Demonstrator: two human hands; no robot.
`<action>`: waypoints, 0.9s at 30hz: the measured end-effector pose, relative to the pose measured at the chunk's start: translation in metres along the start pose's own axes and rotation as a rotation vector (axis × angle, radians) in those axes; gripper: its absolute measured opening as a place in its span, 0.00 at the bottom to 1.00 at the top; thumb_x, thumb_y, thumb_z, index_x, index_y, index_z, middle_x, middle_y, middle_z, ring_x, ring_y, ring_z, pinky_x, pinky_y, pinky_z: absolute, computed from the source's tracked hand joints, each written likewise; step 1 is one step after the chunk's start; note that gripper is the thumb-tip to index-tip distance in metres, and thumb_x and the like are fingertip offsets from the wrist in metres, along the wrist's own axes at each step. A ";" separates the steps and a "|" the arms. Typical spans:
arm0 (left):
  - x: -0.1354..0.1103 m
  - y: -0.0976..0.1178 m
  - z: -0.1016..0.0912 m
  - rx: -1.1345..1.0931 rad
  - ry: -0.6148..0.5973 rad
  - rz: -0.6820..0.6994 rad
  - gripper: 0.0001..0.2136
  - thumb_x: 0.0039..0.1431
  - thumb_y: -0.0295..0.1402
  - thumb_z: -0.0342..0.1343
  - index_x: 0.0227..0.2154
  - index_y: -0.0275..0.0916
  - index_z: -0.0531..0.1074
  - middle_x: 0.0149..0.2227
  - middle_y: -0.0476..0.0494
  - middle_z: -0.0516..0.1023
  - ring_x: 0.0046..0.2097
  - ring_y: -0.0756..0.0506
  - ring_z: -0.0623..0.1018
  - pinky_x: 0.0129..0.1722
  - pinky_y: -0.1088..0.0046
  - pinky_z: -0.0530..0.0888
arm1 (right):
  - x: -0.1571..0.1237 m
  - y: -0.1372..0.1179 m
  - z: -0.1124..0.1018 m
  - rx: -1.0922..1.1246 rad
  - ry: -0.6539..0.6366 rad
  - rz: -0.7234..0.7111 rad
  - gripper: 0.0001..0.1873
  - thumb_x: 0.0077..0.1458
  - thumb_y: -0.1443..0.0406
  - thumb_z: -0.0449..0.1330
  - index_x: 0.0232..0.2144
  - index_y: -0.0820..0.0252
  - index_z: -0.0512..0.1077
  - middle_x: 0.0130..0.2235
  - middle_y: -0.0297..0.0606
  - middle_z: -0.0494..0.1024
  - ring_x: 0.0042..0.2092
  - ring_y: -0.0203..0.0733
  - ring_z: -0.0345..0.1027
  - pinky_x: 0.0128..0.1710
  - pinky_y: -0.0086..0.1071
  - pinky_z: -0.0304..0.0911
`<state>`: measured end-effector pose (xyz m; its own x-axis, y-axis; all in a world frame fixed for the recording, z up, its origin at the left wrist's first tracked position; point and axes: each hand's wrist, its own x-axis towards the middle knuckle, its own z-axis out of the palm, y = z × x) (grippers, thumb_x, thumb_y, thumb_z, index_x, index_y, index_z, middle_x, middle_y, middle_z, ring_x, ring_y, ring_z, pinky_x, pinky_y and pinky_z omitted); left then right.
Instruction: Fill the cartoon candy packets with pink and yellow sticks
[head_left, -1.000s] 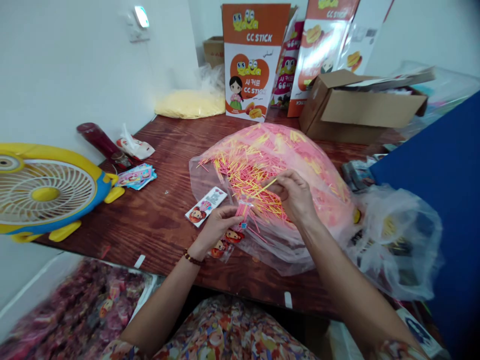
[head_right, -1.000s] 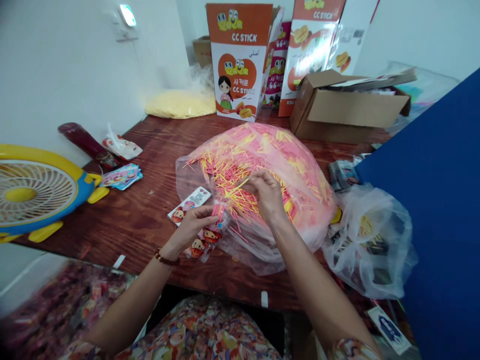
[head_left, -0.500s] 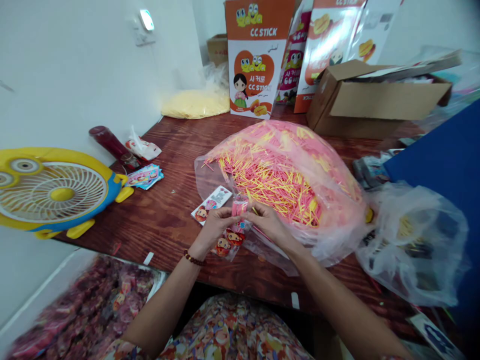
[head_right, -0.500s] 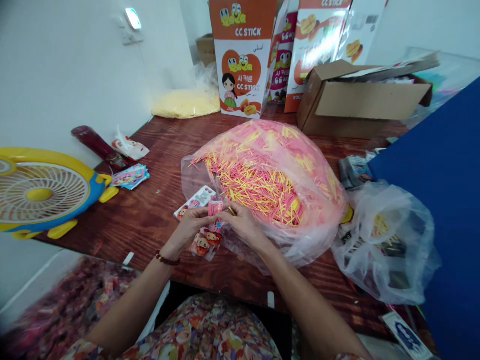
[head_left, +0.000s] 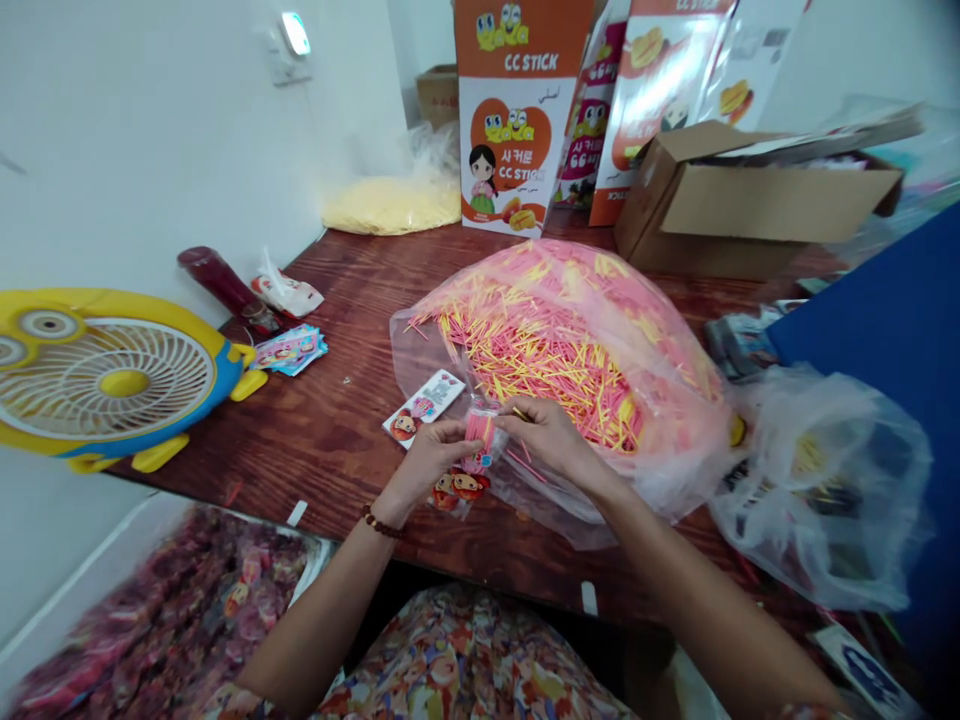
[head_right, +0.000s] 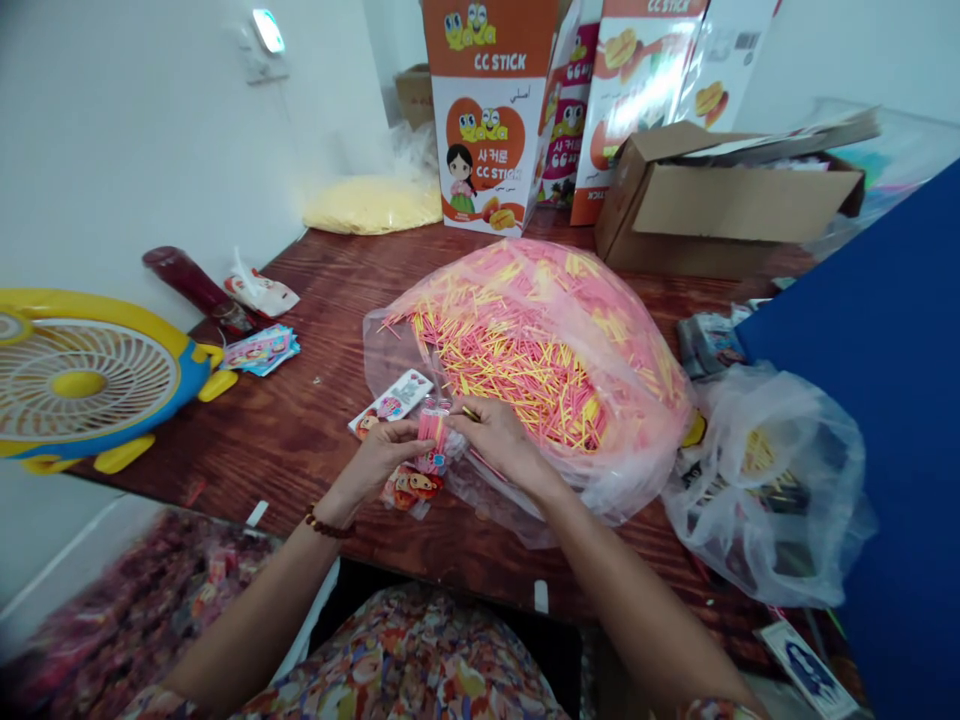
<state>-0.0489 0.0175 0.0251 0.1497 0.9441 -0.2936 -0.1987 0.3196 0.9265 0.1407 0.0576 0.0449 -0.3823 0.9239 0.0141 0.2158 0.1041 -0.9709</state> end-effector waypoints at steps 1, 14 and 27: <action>-0.001 -0.001 0.000 -0.014 -0.007 -0.001 0.15 0.39 0.36 0.72 0.32 0.35 0.82 0.30 0.45 0.83 0.30 0.49 0.77 0.35 0.73 0.73 | 0.000 -0.001 0.000 0.011 -0.005 0.003 0.13 0.52 0.59 0.61 0.21 0.59 0.68 0.22 0.26 0.60 0.26 0.33 0.52 0.28 0.28 0.49; -0.006 0.000 -0.005 0.139 -0.048 -0.042 0.13 0.40 0.38 0.71 0.27 0.34 0.81 0.25 0.48 0.79 0.26 0.51 0.73 0.29 0.75 0.68 | 0.008 -0.024 -0.022 -0.256 -0.121 -0.124 0.06 0.54 0.63 0.61 0.28 0.57 0.76 0.27 0.31 0.74 0.30 0.36 0.63 0.32 0.30 0.53; -0.013 -0.007 -0.033 0.221 -0.049 -0.091 0.16 0.42 0.42 0.69 0.28 0.34 0.79 0.27 0.47 0.80 0.27 0.50 0.74 0.28 0.75 0.69 | 0.012 0.012 0.007 -0.195 -0.215 -0.064 0.06 0.55 0.63 0.59 0.31 0.58 0.76 0.30 0.30 0.75 0.32 0.35 0.65 0.33 0.28 0.54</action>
<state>-0.0812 0.0054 0.0148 0.2049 0.9056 -0.3713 0.0333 0.3726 0.9274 0.1322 0.0671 0.0321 -0.5779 0.8161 0.0023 0.3456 0.2473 -0.9052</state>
